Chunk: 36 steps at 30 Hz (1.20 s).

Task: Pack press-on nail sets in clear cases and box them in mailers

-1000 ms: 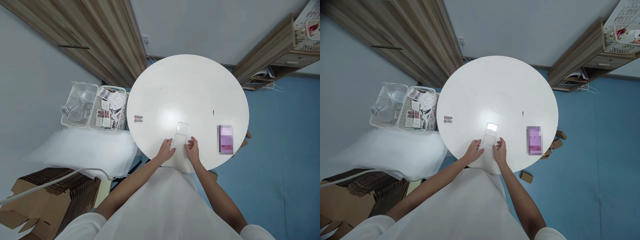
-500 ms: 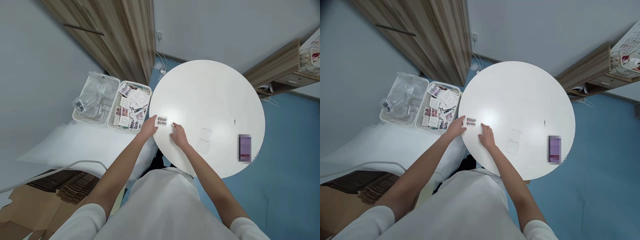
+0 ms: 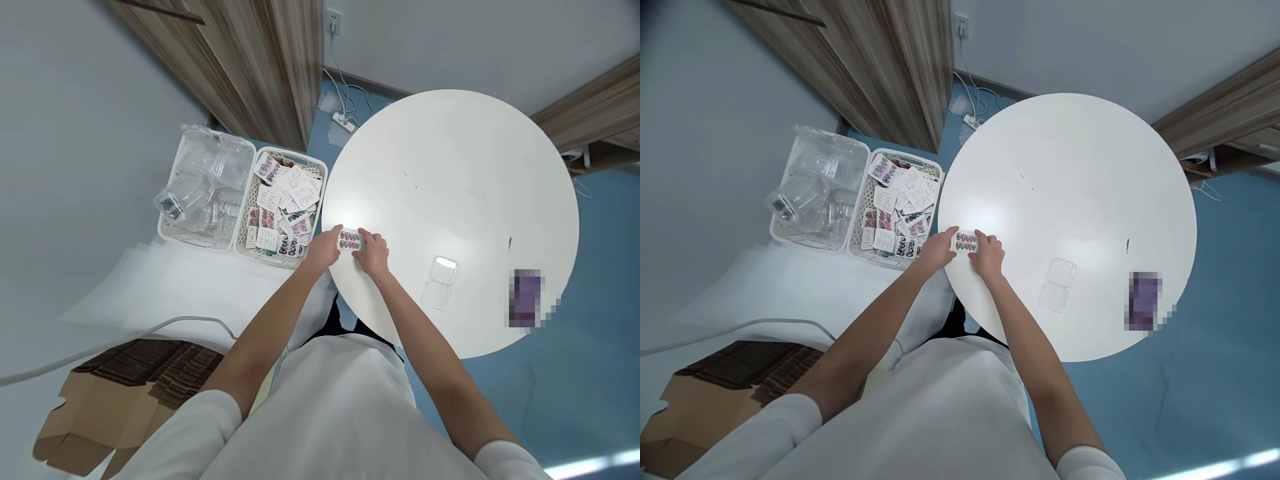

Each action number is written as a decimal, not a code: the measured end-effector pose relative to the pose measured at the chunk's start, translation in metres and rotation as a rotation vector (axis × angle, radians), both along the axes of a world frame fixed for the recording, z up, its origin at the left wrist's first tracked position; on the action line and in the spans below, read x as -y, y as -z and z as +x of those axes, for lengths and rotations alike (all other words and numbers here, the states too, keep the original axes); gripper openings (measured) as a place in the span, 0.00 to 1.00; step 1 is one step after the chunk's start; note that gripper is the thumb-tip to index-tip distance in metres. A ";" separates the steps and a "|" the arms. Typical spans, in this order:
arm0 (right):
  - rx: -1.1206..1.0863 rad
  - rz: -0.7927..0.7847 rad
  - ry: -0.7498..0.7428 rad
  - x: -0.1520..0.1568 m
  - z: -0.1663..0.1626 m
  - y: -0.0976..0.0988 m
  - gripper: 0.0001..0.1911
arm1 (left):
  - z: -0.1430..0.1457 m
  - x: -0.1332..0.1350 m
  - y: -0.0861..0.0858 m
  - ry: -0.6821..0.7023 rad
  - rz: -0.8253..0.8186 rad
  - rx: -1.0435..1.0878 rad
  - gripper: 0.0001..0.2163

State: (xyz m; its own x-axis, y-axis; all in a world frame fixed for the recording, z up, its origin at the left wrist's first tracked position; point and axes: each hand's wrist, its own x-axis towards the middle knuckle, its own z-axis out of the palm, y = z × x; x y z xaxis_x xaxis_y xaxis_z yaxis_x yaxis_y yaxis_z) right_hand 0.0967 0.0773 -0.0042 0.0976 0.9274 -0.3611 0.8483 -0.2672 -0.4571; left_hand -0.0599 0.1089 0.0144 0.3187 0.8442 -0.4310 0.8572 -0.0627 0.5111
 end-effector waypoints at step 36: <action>-0.359 0.299 -0.079 0.108 0.136 -0.033 0.34 | 0.116 0.099 -0.025 -0.026 0.139 0.370 0.30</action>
State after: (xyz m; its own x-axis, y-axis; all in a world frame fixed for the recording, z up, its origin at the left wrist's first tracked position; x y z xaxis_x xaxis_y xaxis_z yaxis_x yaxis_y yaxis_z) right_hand 0.2328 -0.0304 0.0290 -0.0596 0.9954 -0.0753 0.6348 -0.0205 -0.7724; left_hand 0.0557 0.0102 0.0397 0.4090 0.8962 -0.1718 0.6192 -0.1342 0.7737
